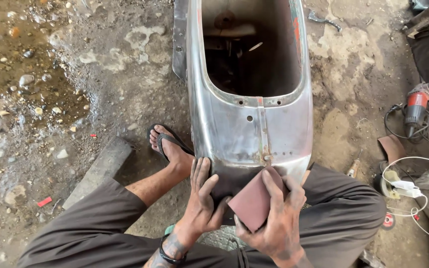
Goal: Sanding the metal surface of a motorcycle body frame using a sanding block to prepare it for finishing.
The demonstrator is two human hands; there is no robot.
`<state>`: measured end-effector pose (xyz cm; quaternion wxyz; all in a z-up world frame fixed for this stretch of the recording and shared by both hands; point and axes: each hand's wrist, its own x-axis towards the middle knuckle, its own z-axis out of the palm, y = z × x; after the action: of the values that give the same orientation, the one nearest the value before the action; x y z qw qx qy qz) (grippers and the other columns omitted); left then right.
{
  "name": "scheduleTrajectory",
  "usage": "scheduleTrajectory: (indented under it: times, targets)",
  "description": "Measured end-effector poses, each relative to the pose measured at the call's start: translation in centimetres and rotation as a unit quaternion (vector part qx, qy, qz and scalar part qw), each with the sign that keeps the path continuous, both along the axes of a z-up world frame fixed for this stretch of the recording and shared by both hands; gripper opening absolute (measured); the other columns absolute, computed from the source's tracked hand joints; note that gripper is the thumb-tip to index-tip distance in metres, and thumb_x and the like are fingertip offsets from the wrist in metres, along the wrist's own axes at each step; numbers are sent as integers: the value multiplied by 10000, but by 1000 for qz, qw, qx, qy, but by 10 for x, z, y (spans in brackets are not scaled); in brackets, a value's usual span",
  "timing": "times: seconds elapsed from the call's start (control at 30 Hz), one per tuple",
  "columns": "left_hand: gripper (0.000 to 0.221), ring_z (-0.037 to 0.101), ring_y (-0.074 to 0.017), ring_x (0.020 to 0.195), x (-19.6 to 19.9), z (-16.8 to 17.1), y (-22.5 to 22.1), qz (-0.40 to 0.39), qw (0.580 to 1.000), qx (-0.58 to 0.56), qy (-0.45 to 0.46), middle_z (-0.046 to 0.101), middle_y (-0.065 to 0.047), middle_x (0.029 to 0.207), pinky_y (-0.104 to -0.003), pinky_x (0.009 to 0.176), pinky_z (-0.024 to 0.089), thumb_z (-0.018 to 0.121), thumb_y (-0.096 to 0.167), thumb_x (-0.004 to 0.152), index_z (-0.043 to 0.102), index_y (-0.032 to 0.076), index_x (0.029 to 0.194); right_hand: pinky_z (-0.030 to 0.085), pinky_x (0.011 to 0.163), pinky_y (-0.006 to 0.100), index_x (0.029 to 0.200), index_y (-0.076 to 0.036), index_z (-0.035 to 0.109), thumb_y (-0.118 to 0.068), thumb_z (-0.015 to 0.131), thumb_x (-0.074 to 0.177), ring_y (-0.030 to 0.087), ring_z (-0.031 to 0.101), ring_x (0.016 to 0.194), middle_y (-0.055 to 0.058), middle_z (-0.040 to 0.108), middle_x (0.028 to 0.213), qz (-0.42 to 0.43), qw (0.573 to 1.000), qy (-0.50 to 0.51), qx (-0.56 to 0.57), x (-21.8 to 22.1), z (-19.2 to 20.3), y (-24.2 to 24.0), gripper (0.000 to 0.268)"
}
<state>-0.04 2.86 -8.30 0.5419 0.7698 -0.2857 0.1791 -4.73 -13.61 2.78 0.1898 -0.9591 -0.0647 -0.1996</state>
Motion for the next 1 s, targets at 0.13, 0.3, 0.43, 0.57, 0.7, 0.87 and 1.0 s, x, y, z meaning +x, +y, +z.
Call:
scheduleTrajectory:
  times: [0.13,0.3,0.43,0.57,0.7,0.87,1.0]
  targets:
    - [751,201,-459,1605,0,-1,-2,-5,999,-31,20,190,-272,1692,-651,1341,106,685,213,940,275,90,1557,340,1128,513,1444,12,456,-408,785,553,374,449,1235,226,527,1479,3,1000,6,21,8,8,-4,1038]
    - [739,196,-467,1603,1,-4,0,-5,999,-32,13,183,-282,1687,-653,1344,126,657,207,952,259,96,1565,327,1093,542,1459,26,449,-444,789,582,397,442,1242,275,518,1446,-10,1000,6,1,0,1,5,1052]
    - [724,201,-468,1601,1,-3,-1,3,1000,-25,15,185,-287,1685,-646,1340,127,656,235,971,261,98,1562,359,1128,523,1434,37,463,-450,758,580,390,461,1253,255,525,1433,14,1000,-4,22,10,9,0,1028]
    - [726,166,-442,1614,-2,-2,-3,4,1000,-12,13,175,-274,1691,-631,1352,100,657,242,968,262,100,1561,336,1105,553,1419,47,479,-433,747,638,402,433,1231,276,508,1451,-34,999,-2,6,10,15,3,955]
    - [720,231,-472,1582,4,-1,-4,6,1000,-27,1,238,-284,1659,-640,1321,184,696,253,960,292,86,1533,351,1131,529,1399,41,529,-398,802,550,417,488,1273,286,566,1399,0,1000,-6,-2,4,6,-7,994]
    - [682,252,-464,1580,4,12,-5,10,1000,-20,3,249,-297,1652,-641,1333,159,668,246,965,313,65,1519,385,1075,581,1464,81,487,-330,804,607,485,444,1187,324,416,1341,-36,999,1,4,10,13,-7,1002]
    - [651,248,-462,1580,7,13,-6,4,999,-34,6,250,-306,1649,-630,1334,150,660,234,955,332,68,1493,413,1079,607,1449,3,514,-440,842,519,484,475,1203,332,440,1331,7,1000,-4,-29,-7,-21,-16,1080]
